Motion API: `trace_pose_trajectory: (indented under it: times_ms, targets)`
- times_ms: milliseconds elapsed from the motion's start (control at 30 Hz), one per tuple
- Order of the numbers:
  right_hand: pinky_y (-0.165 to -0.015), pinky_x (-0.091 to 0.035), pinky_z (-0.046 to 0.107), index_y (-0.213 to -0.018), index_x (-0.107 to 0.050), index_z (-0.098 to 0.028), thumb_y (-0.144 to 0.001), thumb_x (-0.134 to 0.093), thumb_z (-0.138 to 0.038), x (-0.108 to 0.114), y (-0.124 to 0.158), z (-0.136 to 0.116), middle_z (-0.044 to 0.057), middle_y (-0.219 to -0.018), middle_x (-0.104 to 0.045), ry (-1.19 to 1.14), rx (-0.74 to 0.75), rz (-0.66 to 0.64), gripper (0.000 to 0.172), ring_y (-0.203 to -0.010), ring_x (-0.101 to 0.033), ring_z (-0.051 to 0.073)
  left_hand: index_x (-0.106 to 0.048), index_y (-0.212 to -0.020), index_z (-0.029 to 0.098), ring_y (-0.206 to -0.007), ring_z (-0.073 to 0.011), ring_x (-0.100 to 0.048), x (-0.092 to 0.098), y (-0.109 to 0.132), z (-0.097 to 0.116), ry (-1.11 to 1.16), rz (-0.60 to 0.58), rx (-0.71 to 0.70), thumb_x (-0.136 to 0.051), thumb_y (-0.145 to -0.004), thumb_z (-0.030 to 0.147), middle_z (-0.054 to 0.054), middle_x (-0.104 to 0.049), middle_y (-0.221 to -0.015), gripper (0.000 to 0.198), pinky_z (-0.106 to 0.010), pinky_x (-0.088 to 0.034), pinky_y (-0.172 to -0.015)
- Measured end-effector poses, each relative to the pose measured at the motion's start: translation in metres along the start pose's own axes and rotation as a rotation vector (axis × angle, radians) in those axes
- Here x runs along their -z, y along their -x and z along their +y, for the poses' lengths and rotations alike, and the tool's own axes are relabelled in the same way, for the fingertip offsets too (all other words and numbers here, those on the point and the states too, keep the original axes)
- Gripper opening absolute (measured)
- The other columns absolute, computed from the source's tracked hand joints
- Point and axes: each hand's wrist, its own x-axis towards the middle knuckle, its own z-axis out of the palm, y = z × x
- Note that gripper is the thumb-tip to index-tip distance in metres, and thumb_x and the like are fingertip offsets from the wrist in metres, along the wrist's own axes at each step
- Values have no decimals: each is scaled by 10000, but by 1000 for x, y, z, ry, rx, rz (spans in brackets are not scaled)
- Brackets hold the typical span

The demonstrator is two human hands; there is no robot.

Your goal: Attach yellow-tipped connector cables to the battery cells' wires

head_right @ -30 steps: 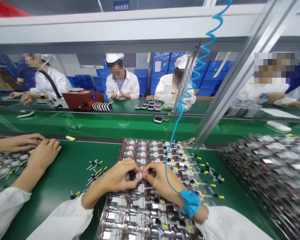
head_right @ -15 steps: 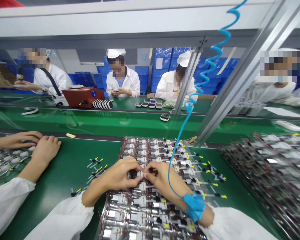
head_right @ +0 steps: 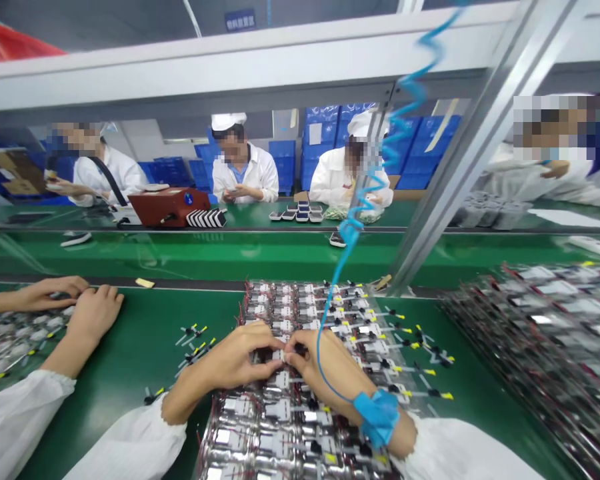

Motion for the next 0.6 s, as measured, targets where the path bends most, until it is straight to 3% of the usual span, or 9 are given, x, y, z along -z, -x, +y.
trace_pose_trajectory:
  times_ms: [167,300,367,467,600]
  targets:
    - [-834,-488,367,-1195,-682,-212,-902,-610,-258,35,14,-3,87,-1131,-709,134,109,103,305,-1045,-645,284,-650,-1228,250,-1078,-236,-530,10,3,12,-153,-50,13,-550,-975,326,-53,-654,-1039,282,-410,-410,-982]
    - [-648,-475,313,-1114,-706,-241,-964,-534,-332,59,31,3,58,-1021,-723,165,88,155,246,-788,-662,223,-585,-1312,262,-1192,-247,-497,22,22,17,-200,19,57,-485,-1003,286,-69,-616,-1240,326,-447,-386,-1052]
    - [-624,-457,289,-1016,-724,-274,-964,-541,-343,56,37,7,22,-957,-716,104,124,130,202,-721,-637,186,-581,-1312,287,-1195,-235,-512,31,39,17,-184,73,135,-442,-1016,269,-65,-615,-1261,328,-433,-410,-1044]
    - [-708,-470,290,-969,-726,-253,-968,-531,-289,39,38,6,30,-951,-692,41,208,18,198,-815,-642,187,-636,-1226,315,-1132,-211,-568,39,70,13,-164,135,254,-419,-1017,262,-43,-649,-1205,307,-406,-446,-1023]
    - [-756,-472,347,-985,-727,-201,-959,-487,-170,12,28,-8,79,-988,-657,155,224,-79,244,-881,-638,235,-685,-1128,302,-1086,-203,-617,36,110,3,-187,237,351,-452,-994,307,-35,-684,-1138,270,-350,-508,-969]
